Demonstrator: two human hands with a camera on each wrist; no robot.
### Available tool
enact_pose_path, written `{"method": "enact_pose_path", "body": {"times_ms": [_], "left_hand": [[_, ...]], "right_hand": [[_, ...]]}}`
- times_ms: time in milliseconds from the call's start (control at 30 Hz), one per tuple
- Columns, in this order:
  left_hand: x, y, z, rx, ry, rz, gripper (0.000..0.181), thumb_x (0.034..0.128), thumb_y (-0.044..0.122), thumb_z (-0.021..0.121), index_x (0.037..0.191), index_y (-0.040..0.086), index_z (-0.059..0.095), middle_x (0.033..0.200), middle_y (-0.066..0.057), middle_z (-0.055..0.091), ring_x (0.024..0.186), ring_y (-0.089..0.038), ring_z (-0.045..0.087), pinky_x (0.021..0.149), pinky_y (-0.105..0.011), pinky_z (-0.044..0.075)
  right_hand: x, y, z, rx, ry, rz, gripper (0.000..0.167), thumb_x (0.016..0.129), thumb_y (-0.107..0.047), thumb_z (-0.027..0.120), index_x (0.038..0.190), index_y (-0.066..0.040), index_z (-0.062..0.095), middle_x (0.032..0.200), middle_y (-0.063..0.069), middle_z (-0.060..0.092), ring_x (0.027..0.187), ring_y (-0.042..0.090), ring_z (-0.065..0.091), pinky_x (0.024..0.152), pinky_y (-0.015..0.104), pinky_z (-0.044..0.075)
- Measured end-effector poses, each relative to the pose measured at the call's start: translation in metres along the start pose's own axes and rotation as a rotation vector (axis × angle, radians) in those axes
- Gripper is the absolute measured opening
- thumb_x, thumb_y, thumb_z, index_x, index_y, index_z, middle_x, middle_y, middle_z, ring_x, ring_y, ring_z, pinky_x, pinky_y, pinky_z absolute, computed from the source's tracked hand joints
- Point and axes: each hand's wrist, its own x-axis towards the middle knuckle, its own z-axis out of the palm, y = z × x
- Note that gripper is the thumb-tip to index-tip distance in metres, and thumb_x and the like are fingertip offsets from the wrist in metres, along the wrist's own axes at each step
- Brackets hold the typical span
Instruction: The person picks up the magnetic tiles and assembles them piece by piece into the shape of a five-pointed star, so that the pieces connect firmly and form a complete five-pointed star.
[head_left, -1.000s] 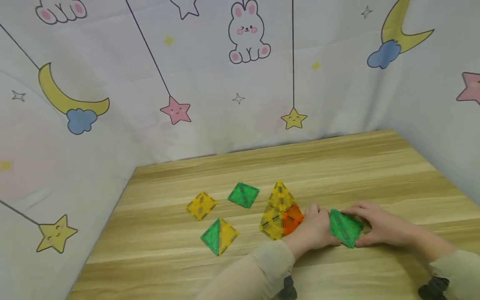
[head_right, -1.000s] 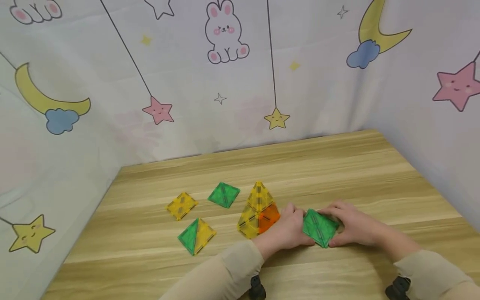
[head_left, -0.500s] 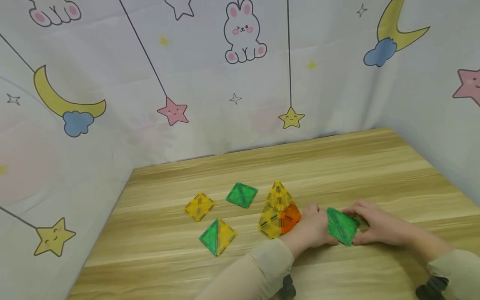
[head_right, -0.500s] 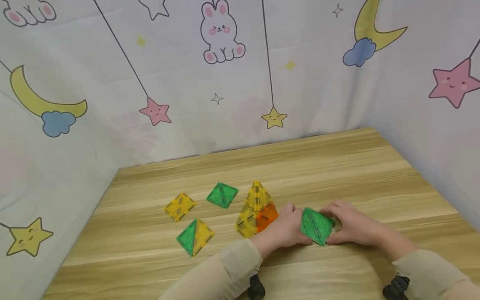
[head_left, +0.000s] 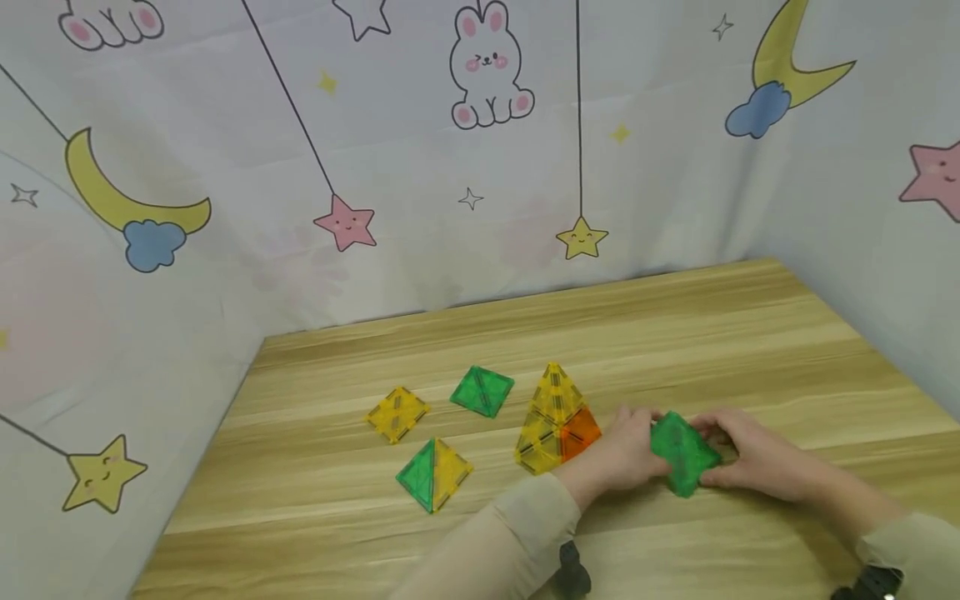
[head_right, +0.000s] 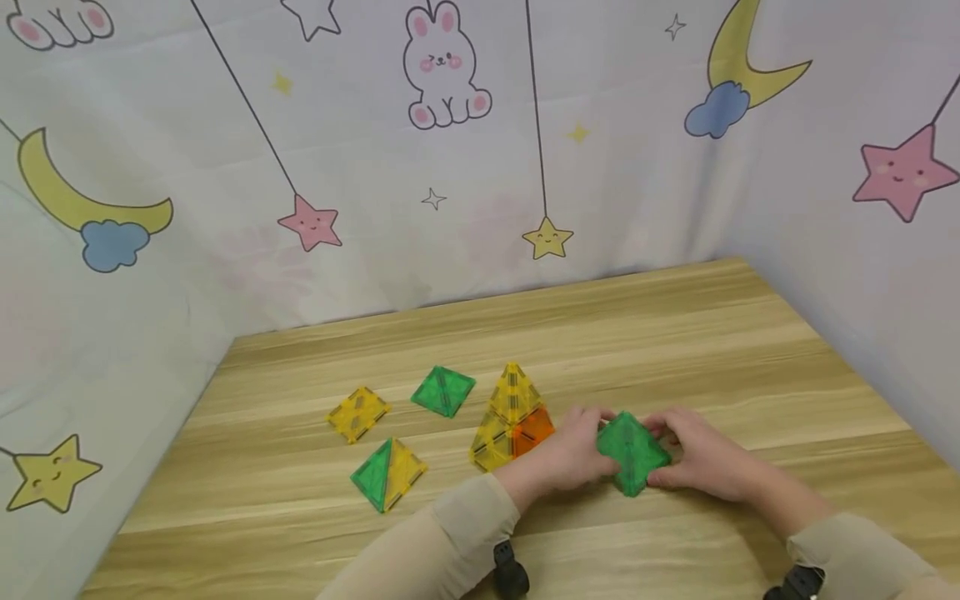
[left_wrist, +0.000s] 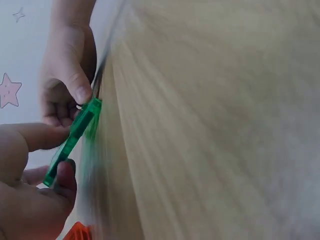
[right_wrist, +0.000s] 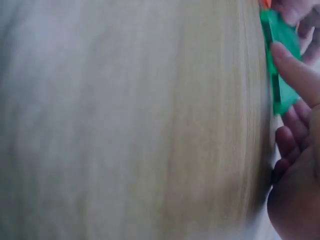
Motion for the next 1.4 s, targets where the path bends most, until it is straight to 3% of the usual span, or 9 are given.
{"method": "enact_pose_path", "body": {"times_ms": [167, 300, 367, 533, 700, 933, 1167, 1300, 1400], "left_hand": [[-0.004, -0.004, -0.002, -0.395, 0.030, -0.019, 0.042, 0.0826, 0.007, 0.069, 0.121, 0.019, 0.055, 0.093, 0.004, 0.057, 0.079, -0.005, 0.053, 0.070, -0.022, 0.044], [-0.008, -0.007, -0.007, -0.644, 0.070, -0.057, 0.041, 0.0862, 0.004, 0.065, 0.121, 0.023, 0.058, 0.085, 0.004, 0.059, 0.070, -0.009, 0.058, 0.064, -0.024, 0.049], [-0.009, -0.010, -0.010, -0.741, 0.106, -0.062, 0.040, 0.0869, 0.002, 0.064, 0.122, 0.022, 0.059, 0.084, 0.001, 0.057, 0.067, -0.012, 0.059, 0.063, -0.027, 0.051], [-0.014, -0.017, -0.020, -0.875, 0.190, -0.073, 0.041, 0.0882, 0.001, 0.061, 0.124, 0.021, 0.058, 0.088, -0.005, 0.055, 0.069, -0.018, 0.062, 0.068, -0.033, 0.053], [-0.017, -0.023, -0.027, -0.968, 0.300, -0.097, 0.043, 0.0891, 0.000, 0.060, 0.125, 0.022, 0.055, 0.092, -0.009, 0.052, 0.075, -0.026, 0.063, 0.073, -0.038, 0.052], [-0.022, -0.027, -0.032, -1.038, 0.376, -0.097, 0.045, 0.0892, -0.004, 0.058, 0.127, 0.019, 0.050, 0.091, -0.010, 0.048, 0.075, -0.025, 0.062, 0.076, -0.036, 0.051], [-0.025, -0.031, -0.036, -1.098, 0.415, -0.097, 0.047, 0.0891, -0.005, 0.057, 0.130, 0.016, 0.045, 0.094, -0.010, 0.045, 0.078, -0.019, 0.060, 0.077, -0.033, 0.052], [-0.030, -0.037, -0.043, -0.921, 0.413, -0.100, 0.047, 0.0868, 0.002, 0.062, 0.129, 0.014, 0.045, 0.097, -0.007, 0.048, 0.082, -0.016, 0.056, 0.070, -0.029, 0.049], [-0.034, -0.044, -0.052, -0.710, 0.414, -0.069, 0.048, 0.0848, 0.007, 0.065, 0.128, 0.010, 0.046, 0.103, -0.003, 0.050, 0.089, -0.015, 0.052, 0.072, -0.029, 0.045]], "right_hand": [[0.002, -0.004, -0.003, 0.245, 0.013, 0.074, 0.043, 0.088, -0.017, 0.067, 0.117, 0.007, 0.048, 0.103, 0.011, 0.056, 0.089, 0.006, 0.054, 0.073, 0.023, 0.047], [0.009, -0.011, -0.003, 0.432, 0.082, 0.146, 0.035, 0.094, -0.013, 0.057, 0.120, 0.008, 0.046, 0.105, 0.012, 0.056, 0.090, 0.007, 0.056, 0.074, 0.024, 0.047], [0.015, -0.015, -0.002, 0.574, 0.103, 0.165, 0.031, 0.096, -0.013, 0.054, 0.122, 0.002, 0.048, 0.106, 0.009, 0.057, 0.092, 0.009, 0.057, 0.075, 0.025, 0.048], [0.029, -0.023, 0.008, 0.960, 0.086, 0.092, 0.027, 0.098, -0.006, 0.048, 0.123, -0.016, 0.049, 0.108, 0.003, 0.061, 0.095, 0.015, 0.062, 0.077, 0.029, 0.051], [0.040, -0.036, 0.019, 1.053, 0.109, 0.079, 0.040, 0.096, -0.003, 0.050, 0.129, -0.019, 0.036, 0.106, 0.002, 0.064, 0.091, 0.014, 0.063, 0.074, 0.029, 0.051], [0.049, -0.054, 0.031, 1.014, 0.231, 0.124, 0.078, 0.094, -0.005, 0.056, 0.149, -0.006, 0.001, 0.095, -0.001, 0.065, 0.080, 0.010, 0.061, 0.070, 0.025, 0.050], [0.055, -0.065, 0.045, 0.977, 0.280, 0.107, 0.075, 0.093, -0.004, 0.057, 0.149, -0.005, 0.007, 0.091, -0.001, 0.063, 0.078, 0.010, 0.061, 0.066, 0.021, 0.048], [0.057, -0.067, 0.048, 1.002, 0.308, 0.063, 0.065, 0.094, -0.004, 0.054, 0.147, -0.004, 0.017, 0.091, 0.000, 0.060, 0.080, 0.010, 0.060, 0.067, 0.021, 0.047], [0.057, -0.065, 0.050, 1.028, 0.295, 0.033, 0.057, 0.094, -0.003, 0.053, 0.144, -0.006, 0.026, 0.092, 0.001, 0.059, 0.080, 0.010, 0.060, 0.068, 0.021, 0.047]]}}
